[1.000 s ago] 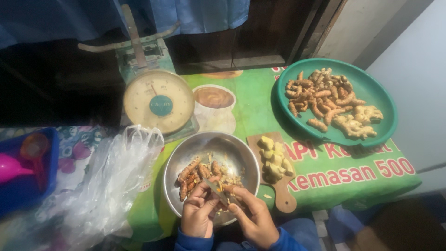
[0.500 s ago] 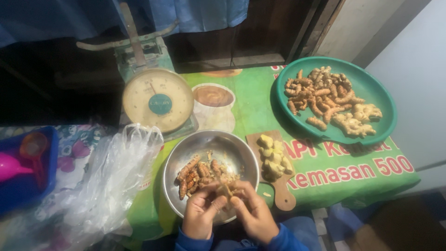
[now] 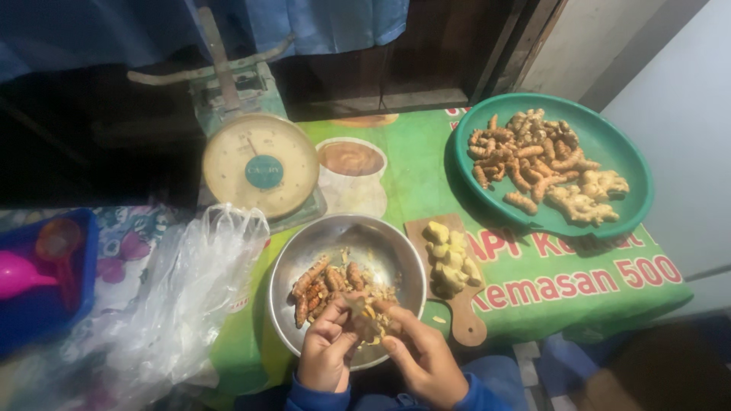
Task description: The person peels turmeric roots with a small knife over a metal bowl, collecting the peeled pieces in the bowl and the skins as waste. The person handles multiple turmeric roots one at a time, rotating them to remove the outer layer.
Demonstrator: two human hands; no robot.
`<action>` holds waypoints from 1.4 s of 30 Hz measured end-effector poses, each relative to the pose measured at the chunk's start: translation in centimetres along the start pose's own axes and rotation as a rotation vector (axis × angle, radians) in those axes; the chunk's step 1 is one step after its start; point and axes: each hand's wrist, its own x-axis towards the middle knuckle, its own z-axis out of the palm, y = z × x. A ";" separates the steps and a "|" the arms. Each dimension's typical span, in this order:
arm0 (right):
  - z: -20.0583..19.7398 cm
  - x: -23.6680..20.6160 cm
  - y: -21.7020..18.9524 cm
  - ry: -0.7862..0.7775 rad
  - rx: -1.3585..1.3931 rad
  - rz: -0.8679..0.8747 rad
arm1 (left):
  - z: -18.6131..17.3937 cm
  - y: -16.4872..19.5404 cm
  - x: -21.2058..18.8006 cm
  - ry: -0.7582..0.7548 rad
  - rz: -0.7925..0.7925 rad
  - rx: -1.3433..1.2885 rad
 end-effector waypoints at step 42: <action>-0.2 0.5 0.3 -0.031 -0.130 -0.093 | -2.4 -1.3 0.6 0.044 -0.037 -0.126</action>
